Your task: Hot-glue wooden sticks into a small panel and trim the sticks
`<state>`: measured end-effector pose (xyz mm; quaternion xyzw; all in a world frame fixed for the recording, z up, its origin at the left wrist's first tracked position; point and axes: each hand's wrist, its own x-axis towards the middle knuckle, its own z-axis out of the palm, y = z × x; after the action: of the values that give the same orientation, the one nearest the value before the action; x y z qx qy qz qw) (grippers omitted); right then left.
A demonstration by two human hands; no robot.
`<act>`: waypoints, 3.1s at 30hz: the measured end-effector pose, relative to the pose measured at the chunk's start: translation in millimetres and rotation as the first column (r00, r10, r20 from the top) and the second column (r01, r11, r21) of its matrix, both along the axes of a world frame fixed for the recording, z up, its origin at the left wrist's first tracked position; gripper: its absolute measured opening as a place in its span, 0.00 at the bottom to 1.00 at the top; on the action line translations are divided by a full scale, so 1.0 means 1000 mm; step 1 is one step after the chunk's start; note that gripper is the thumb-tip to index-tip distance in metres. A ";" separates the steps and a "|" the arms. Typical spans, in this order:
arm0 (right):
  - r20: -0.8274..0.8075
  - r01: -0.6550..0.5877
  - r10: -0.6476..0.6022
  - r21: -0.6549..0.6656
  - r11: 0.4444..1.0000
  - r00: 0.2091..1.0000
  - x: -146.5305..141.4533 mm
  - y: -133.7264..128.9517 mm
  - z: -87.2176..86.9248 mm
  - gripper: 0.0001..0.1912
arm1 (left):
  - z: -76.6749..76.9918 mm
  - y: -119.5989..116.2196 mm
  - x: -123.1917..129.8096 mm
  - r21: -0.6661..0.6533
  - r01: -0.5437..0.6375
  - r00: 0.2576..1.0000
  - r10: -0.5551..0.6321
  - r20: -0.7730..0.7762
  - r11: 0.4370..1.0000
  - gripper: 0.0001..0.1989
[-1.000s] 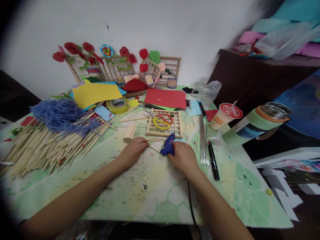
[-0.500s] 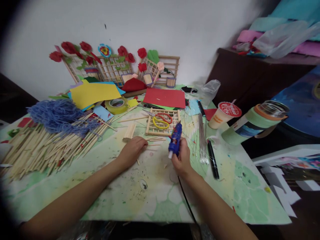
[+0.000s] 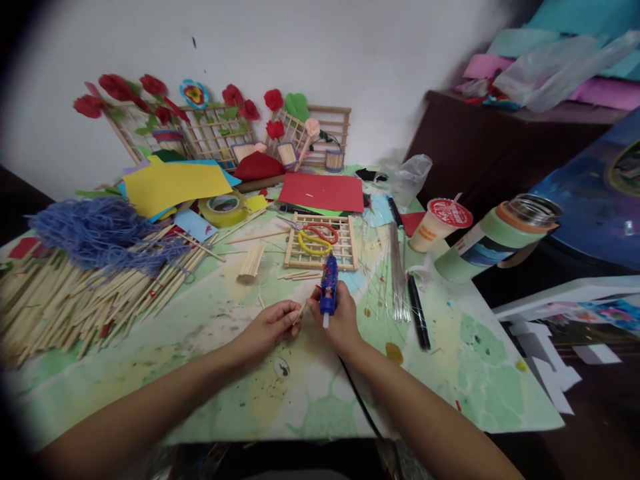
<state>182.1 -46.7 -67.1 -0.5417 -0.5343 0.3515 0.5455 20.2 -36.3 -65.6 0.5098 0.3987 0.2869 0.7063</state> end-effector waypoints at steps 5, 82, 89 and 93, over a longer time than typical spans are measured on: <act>-0.048 -0.041 0.040 -0.012 0.999 0.998 0.000 0.000 -0.003 0.14 | 0.000 -0.003 0.001 0.051 0.067 0.998 -0.066 -0.011 0.996 0.15; 0.189 -0.386 0.365 0.089 0.918 0.911 0.009 -0.015 0.011 0.19 | 0.011 0.036 -0.036 0.087 -0.456 0.889 0.449 0.090 0.886 0.14; 0.207 -0.372 0.352 0.068 0.926 0.913 0.009 -0.015 0.014 0.21 | 0.011 0.036 -0.037 0.161 -0.443 0.896 0.443 0.036 0.882 0.15; 0.170 -0.366 0.350 0.066 0.928 0.921 0.009 -0.016 0.011 0.21 | 0.013 0.037 -0.037 0.203 -0.419 0.906 0.423 0.026 0.885 0.13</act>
<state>191.3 -62.4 -55.7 -0.4334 -0.6815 0.3759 0.4544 -16.8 0.7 -52.8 0.4836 0.4747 0.4677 0.5675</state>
